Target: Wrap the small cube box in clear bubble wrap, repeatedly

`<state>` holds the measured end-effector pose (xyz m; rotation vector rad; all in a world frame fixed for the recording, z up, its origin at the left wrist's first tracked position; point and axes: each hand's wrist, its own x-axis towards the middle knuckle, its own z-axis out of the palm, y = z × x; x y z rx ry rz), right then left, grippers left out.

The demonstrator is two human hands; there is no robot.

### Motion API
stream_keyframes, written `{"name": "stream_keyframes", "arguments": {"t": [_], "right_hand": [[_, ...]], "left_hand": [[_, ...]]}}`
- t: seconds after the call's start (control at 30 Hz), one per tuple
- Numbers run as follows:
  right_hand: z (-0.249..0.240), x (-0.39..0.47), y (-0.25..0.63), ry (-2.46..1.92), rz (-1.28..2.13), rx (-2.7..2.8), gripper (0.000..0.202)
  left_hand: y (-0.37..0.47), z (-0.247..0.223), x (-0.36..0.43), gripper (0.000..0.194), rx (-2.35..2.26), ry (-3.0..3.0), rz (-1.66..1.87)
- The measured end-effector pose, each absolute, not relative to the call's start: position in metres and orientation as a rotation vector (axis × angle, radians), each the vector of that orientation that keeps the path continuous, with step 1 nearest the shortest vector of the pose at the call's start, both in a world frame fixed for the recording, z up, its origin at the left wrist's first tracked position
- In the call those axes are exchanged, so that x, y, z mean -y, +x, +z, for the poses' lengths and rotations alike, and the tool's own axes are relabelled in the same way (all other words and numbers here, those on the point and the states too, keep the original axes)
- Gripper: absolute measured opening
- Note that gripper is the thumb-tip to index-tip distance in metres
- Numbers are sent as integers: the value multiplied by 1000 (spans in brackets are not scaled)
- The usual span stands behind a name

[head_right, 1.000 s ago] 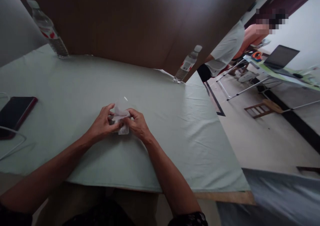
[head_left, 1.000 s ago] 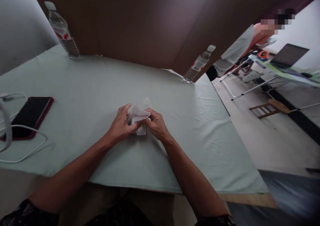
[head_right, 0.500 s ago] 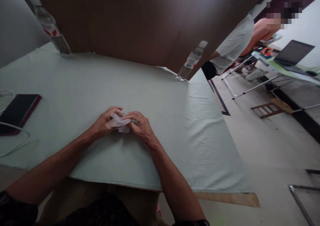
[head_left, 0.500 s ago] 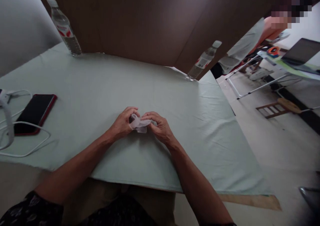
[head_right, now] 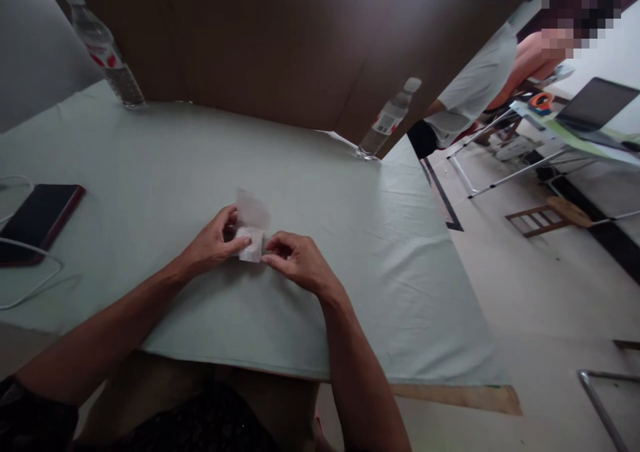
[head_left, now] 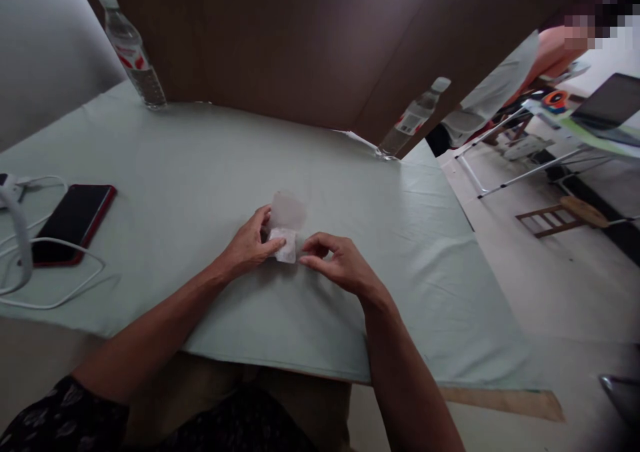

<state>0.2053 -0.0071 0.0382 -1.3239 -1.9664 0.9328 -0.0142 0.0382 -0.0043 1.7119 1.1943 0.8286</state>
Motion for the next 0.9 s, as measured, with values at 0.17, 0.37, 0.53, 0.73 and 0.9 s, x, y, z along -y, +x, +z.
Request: {"name": "stream_keyframes", "arguments": {"t": [0.17, 0.37, 0.53, 0.73, 0.9], "right_hand": [[32, 13, 194, -1338, 686, 2189, 37], [23, 13, 184, -1361, 609, 2288, 37], [23, 10, 187, -1320, 691, 2250, 38], [34, 8, 194, -1243, 774, 2149, 34], [44, 8, 199, -1203, 807, 1932, 24]], "left_hand": [[-15, -8, -40, 84, -1317, 1711, 870], [-15, -5, -37, 71, -1407, 1768, 908], [-15, -1, -34, 44, -1424, 1847, 954], [-15, 2, -34, 14, -1250, 2039, 1029], [-15, 5, -36, 8, -1238, 2055, 1021]]}}
